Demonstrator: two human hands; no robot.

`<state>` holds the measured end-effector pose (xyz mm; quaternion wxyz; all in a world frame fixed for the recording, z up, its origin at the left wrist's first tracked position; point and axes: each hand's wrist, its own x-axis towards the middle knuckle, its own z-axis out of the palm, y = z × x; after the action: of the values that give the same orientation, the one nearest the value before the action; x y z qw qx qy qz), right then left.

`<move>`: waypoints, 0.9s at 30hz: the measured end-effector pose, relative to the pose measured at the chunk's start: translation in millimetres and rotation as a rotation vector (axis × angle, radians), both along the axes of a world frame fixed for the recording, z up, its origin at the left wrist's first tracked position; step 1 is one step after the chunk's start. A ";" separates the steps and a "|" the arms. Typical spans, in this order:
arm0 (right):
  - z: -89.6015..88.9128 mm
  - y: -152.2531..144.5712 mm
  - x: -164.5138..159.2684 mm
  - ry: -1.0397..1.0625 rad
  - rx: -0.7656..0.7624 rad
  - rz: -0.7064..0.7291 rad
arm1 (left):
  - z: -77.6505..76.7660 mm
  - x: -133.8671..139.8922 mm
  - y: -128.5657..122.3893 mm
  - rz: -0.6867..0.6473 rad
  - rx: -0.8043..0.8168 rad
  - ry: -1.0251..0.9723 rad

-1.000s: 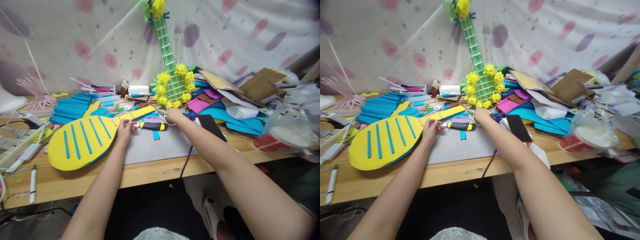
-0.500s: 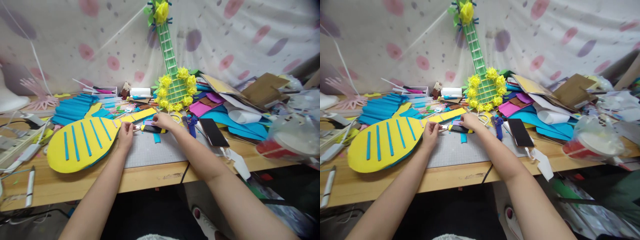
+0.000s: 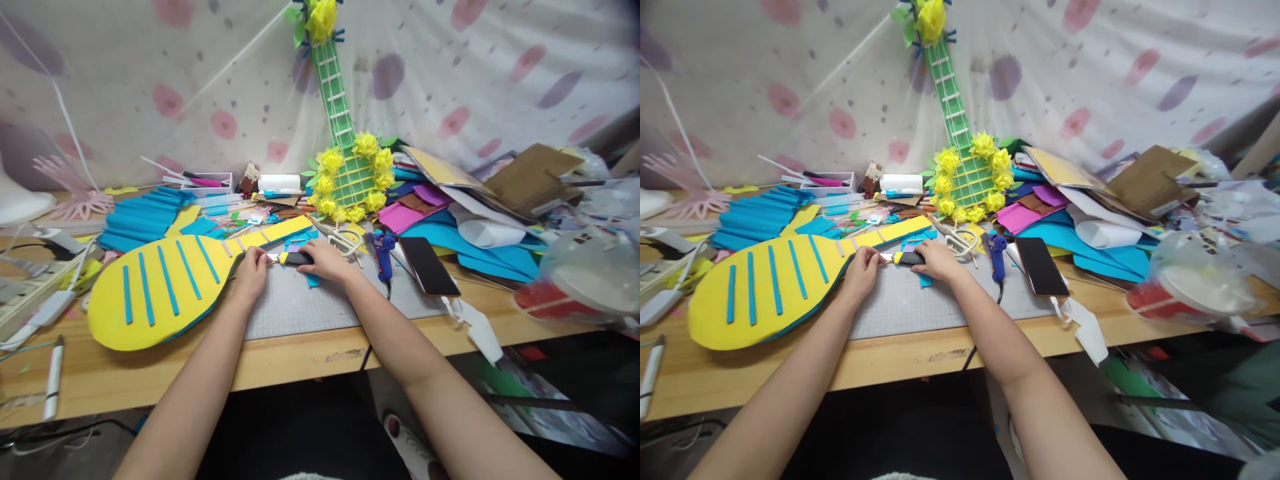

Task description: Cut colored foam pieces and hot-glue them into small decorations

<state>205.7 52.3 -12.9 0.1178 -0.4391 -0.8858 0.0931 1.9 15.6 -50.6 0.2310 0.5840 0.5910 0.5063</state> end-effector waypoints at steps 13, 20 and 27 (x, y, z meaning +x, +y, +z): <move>2.5 9.1 10.6 0.560 -0.057 -0.385 | 58.7 13.8 -9.9 -0.052 -0.477 1.074; -1.2 7.5 2.9 0.364 -0.176 -0.600 | 68.0 13.8 13.5 -0.217 -0.561 1.297; -3.3 6.8 0.5 0.257 -0.182 -0.607 | 79.4 10.5 17.7 -0.352 -0.608 1.381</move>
<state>206.3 59.1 -16.2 0.2112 -0.6761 -0.6806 0.1872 12.4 33.3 28.8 0.0371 0.7635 0.6125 -0.2012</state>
